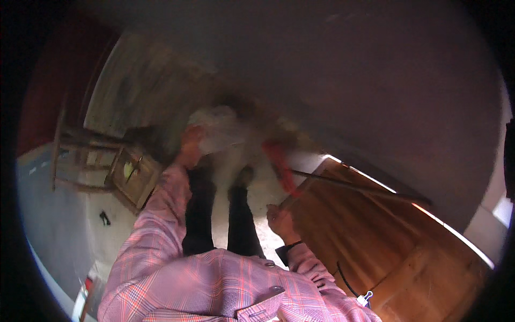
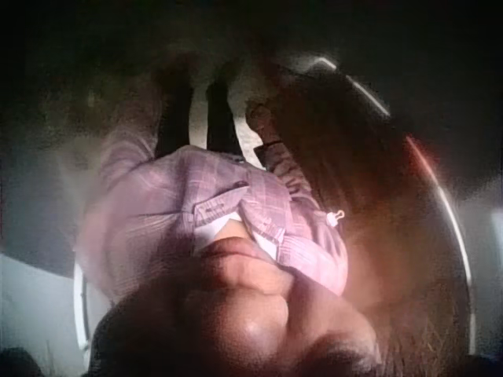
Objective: The person cleans a window frame using a toothbrush and a thin stick. They scrub the frame and sills, then move to a different window to continue cleaning.
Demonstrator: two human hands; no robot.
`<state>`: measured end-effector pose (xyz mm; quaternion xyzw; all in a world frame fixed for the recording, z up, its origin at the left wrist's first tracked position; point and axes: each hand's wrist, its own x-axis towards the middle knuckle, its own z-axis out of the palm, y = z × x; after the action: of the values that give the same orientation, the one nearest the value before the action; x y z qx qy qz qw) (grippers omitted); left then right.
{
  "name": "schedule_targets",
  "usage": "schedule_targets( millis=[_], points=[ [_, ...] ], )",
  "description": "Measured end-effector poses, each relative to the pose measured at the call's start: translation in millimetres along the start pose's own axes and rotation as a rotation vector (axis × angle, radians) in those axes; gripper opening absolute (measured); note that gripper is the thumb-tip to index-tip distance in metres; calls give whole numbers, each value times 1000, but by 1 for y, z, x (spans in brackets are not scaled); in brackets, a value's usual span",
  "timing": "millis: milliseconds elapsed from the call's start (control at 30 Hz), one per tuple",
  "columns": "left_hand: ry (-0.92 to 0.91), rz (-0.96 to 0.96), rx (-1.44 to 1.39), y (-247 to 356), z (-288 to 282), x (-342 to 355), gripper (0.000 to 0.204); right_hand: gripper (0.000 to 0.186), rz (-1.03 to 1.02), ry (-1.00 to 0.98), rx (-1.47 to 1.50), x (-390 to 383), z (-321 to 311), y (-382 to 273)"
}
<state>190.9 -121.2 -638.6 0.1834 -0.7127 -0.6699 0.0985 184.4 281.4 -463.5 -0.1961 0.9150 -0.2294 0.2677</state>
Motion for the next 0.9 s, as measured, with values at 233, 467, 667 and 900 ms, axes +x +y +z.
schedule_targets(
  millis=[233,467,667,900],
  points=[
    [-142,163,1163,-56,-90,45,37,28,280,-87,47,-28,-38,-5],
    [-144,-74,1158,-73,-98,120,33,28,469,143,39,-35,-71,-28],
    [-353,252,641,143,-22,169,27,28,690,167,-10,-34,-125,-78],
    [-560,1261,213,587,62,144,25,21,554,686,222,-23,-161,-109]
  ],
)
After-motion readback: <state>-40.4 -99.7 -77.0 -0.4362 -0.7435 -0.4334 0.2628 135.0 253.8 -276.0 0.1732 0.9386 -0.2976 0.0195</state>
